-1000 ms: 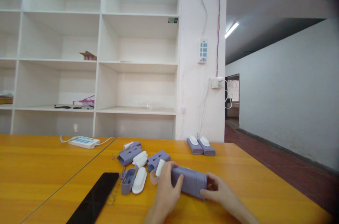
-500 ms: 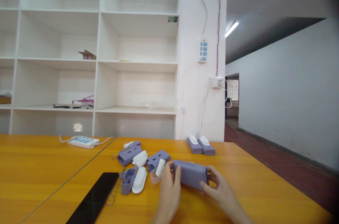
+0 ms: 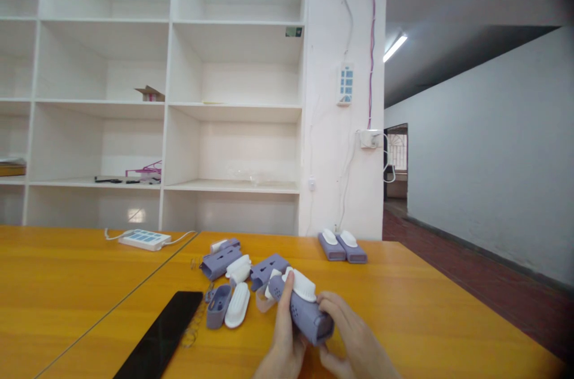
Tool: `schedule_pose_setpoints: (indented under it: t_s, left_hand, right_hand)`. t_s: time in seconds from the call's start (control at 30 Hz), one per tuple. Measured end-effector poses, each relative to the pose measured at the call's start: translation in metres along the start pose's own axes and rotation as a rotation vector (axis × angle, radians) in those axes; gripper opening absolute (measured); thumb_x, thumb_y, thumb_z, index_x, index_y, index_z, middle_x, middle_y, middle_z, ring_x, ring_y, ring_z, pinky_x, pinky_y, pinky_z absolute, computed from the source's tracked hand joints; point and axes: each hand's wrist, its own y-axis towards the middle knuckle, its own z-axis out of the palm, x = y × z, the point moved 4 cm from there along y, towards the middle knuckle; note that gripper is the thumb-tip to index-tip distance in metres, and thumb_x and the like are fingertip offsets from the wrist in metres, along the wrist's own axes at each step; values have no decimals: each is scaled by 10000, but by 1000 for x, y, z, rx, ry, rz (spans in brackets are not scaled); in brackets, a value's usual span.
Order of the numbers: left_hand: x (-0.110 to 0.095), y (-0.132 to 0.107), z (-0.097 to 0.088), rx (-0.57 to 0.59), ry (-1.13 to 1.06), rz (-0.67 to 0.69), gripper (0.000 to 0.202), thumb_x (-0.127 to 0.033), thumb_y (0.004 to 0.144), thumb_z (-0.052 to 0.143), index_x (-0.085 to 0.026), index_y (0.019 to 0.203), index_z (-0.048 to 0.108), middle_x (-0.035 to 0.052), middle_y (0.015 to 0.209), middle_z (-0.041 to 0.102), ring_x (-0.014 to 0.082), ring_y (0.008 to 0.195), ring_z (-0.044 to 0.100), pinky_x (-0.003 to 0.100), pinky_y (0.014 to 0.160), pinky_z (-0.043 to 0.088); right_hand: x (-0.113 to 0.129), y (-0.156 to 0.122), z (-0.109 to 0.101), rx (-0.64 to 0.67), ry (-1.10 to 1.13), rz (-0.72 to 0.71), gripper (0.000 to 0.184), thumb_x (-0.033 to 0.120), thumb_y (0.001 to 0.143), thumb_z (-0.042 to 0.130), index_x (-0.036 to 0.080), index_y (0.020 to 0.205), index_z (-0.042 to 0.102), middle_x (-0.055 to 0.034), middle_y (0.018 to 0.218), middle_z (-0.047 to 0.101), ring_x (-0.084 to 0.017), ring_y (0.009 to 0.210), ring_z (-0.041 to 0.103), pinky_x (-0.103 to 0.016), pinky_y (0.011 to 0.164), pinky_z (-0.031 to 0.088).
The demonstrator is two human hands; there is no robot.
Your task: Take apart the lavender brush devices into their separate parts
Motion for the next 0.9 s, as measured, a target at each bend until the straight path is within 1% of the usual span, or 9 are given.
schedule_pose_setpoints:
  t_s: [0.17,0.37,0.5,0.63,0.7,0.73,0.8,0.83,0.9]
  left_hand:
    - [-2,0,5,-48,2,70,351,-459,841,757,-151,940,621,53,773,719,200,633,696,306,658,589]
    - [3,3,3,-85,21,67,331,-453,860,736,-152,939,623,65,763,710,208,623,697,307,624,597]
    - [1,9,0,-98,12,152,340,-421,847,763,-155,1012,627,45,749,702,198,629,699,306,660,606]
    - [-9,8,0,-105,-42,263,383,-385,813,806,-190,1086,620,9,771,709,176,649,710,293,710,608]
    - [-18,4,3,-85,-50,341,420,-400,777,834,-187,1073,627,24,785,727,205,693,735,311,722,612]
    - [-23,1,5,-73,-43,376,441,-426,763,842,-181,1063,631,38,790,736,224,712,745,325,724,614]
    - [-30,-3,7,-57,-27,425,504,-486,734,852,-169,1064,640,67,812,751,258,743,760,351,730,618]
    - [-33,-4,8,-61,-23,441,540,-507,720,858,-166,1079,643,76,832,756,268,759,765,358,736,618]
    - [-35,-5,7,-81,-17,461,603,-520,696,872,-170,1129,643,91,896,768,281,808,772,362,757,618]
  right_hand:
    - [7,5,-10,-44,9,26,606,26,603,593,207,1177,525,-123,1235,648,-277,1159,638,-342,989,533]
    - [9,3,-9,-61,-94,-78,692,41,573,604,192,1241,507,-128,1211,664,-309,1127,635,-383,1001,496]
    - [6,1,-5,-97,-67,-46,694,49,578,614,199,1250,523,-128,1218,667,-320,1122,641,-396,990,498]
    - [5,1,-5,-53,145,160,638,69,660,656,248,1263,552,-120,1354,590,-315,1241,585,-396,1022,492]
    - [3,2,-4,-86,344,296,600,173,731,710,259,1298,537,-130,1420,531,-322,1269,561,-393,976,524]
    - [-1,2,-2,-122,460,380,571,260,782,717,259,1317,520,-137,1411,532,-315,1225,590,-385,913,553]
    - [-11,0,8,-158,720,598,514,469,876,655,256,1316,497,-134,1280,601,-277,990,693,-347,686,591]
    - [-16,-2,17,-118,865,729,513,576,900,593,247,1284,506,-116,1165,644,-249,827,719,-318,561,568]
    - [-20,-7,39,60,1137,970,623,761,866,497,210,1150,559,-73,933,682,-204,560,694,-260,386,467]
